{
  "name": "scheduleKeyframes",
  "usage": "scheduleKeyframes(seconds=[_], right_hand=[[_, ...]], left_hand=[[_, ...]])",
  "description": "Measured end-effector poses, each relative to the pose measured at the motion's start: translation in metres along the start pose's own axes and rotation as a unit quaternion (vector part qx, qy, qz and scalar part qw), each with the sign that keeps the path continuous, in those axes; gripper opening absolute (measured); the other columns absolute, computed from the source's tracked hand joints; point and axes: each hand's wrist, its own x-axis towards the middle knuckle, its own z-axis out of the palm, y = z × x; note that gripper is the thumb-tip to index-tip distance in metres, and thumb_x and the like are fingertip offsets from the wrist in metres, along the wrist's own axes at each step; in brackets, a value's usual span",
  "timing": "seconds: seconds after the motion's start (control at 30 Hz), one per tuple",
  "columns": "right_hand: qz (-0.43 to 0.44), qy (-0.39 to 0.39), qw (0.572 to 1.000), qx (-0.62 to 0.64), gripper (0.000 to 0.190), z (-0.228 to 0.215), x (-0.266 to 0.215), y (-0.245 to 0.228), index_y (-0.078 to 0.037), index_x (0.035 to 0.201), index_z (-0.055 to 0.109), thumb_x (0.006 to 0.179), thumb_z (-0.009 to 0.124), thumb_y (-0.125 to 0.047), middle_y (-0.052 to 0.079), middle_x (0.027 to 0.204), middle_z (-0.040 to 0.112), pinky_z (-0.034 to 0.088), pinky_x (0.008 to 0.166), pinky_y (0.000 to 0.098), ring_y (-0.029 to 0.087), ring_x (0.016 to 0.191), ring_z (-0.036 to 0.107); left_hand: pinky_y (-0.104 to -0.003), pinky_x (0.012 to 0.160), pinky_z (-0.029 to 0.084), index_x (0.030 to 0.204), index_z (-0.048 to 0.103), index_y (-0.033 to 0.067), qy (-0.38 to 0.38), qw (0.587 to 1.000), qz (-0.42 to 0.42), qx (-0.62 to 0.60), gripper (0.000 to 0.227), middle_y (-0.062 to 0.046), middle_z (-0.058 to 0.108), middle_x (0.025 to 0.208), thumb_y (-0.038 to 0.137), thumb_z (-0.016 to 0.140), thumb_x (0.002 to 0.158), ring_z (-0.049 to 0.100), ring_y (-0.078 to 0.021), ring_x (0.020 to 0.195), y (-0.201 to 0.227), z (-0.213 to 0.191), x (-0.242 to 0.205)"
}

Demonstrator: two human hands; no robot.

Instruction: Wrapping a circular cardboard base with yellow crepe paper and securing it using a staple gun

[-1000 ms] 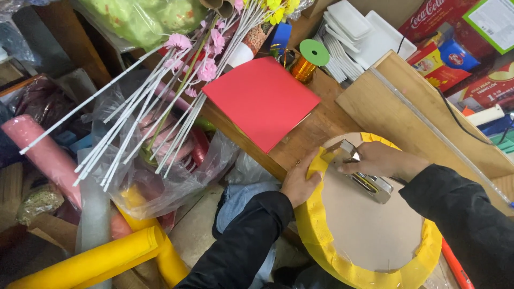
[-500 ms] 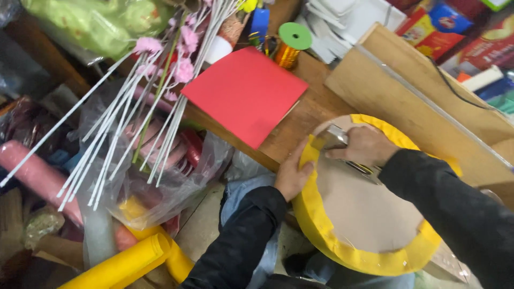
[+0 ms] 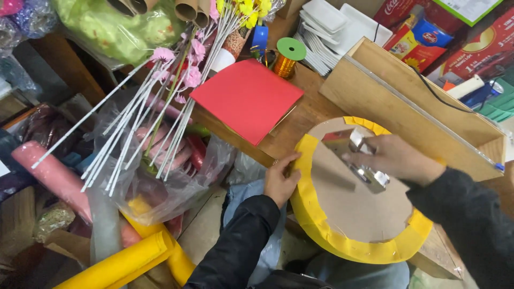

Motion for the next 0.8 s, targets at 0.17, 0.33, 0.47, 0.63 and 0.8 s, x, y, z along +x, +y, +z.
scheduleKeyframes(seconds=[0.17,0.33,0.47,0.63,0.8], right_hand=[[-0.003,0.017,0.999,-0.027,0.045,0.017,-0.021,-0.006,-0.014,0.105,0.082,0.089,0.07,-0.055,0.003,0.092,0.086,0.053,0.066,0.0274,0.016,0.075,0.074],[-0.025,0.041,0.999,0.009,0.041,0.024,-0.018,0.004,-0.016,0.111,0.083,0.09,0.071,-0.049,0.002,0.094,0.087,0.055,0.069,0.0271,0.015,0.075,0.075],[-0.011,0.034,0.999,0.023,0.051,0.028,-0.016,0.006,-0.018,0.13,0.076,0.089,0.07,-0.048,0.002,0.115,0.086,0.062,0.074,0.0267,0.02,0.091,0.083],[-0.099,0.068,0.993,-0.005,0.05,0.036,-0.013,0.0,-0.001,0.08,0.079,0.088,0.078,-0.05,0.018,0.065,0.071,0.054,0.058,0.0388,0.031,0.067,0.074],[-0.078,0.024,0.996,-0.043,0.051,0.025,-0.001,-0.01,-0.007,0.085,0.08,0.09,0.072,-0.058,0.011,0.07,0.072,0.059,0.062,0.0313,0.023,0.071,0.075]], left_hand=[[-0.032,0.089,0.055,0.127,0.076,0.0179,0.042,0.997,0.025,0.061,0.049,-0.008,0.073,0.114,0.014,0.067,0.079,0.069,-0.0226,0.098,-0.007,0.007,0.008],[-0.033,0.106,0.055,0.108,0.083,0.0127,0.088,0.993,-0.039,0.065,0.032,-0.005,0.075,0.128,0.012,0.07,0.078,0.071,-0.0215,0.119,0.001,0.016,0.007],[-0.034,0.106,0.058,0.097,0.085,0.012,0.103,0.987,-0.104,0.07,0.019,-0.005,0.076,0.128,0.009,0.071,0.085,0.072,-0.0221,0.12,0.017,0.021,0.007],[-0.041,0.106,0.059,0.098,0.084,0.0156,0.098,0.99,-0.059,0.081,0.021,-0.008,0.072,0.13,0.005,0.071,0.086,0.068,-0.0335,0.123,-0.003,0.022,0.009],[-0.041,0.109,0.056,0.107,0.083,0.0125,0.04,0.995,-0.023,0.087,0.024,-0.016,0.068,0.141,0.009,0.069,0.087,0.064,-0.0385,0.128,0.014,0.009,0.0]])
